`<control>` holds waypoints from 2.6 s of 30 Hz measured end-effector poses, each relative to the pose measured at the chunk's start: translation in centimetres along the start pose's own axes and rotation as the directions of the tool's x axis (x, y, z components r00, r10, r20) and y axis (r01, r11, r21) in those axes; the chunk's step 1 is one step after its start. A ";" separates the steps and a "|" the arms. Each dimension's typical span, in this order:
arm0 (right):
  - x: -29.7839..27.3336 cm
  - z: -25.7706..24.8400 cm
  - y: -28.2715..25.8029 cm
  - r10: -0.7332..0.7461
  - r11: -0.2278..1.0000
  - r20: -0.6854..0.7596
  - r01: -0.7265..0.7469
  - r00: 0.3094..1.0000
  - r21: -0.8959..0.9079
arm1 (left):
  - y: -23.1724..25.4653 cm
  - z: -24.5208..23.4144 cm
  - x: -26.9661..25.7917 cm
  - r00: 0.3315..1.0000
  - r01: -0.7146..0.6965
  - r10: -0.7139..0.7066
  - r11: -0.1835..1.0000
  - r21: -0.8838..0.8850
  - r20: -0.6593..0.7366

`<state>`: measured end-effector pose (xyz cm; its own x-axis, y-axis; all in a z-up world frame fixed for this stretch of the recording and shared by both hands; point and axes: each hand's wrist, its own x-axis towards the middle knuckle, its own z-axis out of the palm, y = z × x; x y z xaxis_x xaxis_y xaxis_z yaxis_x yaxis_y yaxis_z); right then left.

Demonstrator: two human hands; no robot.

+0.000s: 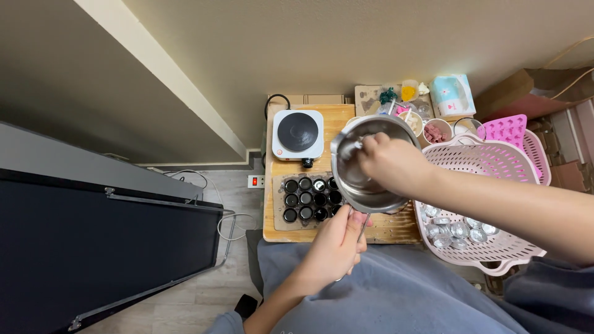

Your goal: Cleaning a wax melting pot, organizing containers, and heating wax chunks on a hot plate.

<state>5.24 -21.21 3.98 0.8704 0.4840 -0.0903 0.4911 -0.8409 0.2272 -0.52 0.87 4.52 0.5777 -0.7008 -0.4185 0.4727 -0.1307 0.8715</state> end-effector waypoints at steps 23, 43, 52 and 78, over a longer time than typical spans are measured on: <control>-0.9 -0.1 -0.6 0.139 0.950 -0.266 -0.052 0.954 0.309 | -2.4 1.4 0.7 0.995 -0.073 0.075 0.997 0.032 -0.064; 0.2 0.3 -3.9 0.417 0.768 -0.117 -0.281 0.901 0.575 | -3.2 -4.0 0.7 0.963 -0.266 0.271 0.943 0.198 0.006; 1.4 -1.5 -4.0 0.451 0.811 -0.294 -0.250 0.843 0.529 | 0.2 -5.2 -0.1 0.986 -0.008 -0.016 0.989 0.145 0.164; -12.2 -0.9 5.9 0.191 0.976 0.158 -0.170 0.969 -0.139 | 1.2 7.6 5.7 0.958 0.124 -0.150 0.985 0.121 0.243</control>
<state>-2.48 -31.84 7.31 0.9425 0.2698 -0.1973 0.3266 -0.8688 0.3721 -1.68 -8.62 5.10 0.3208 -0.8224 -0.4698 0.4567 -0.3002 0.8374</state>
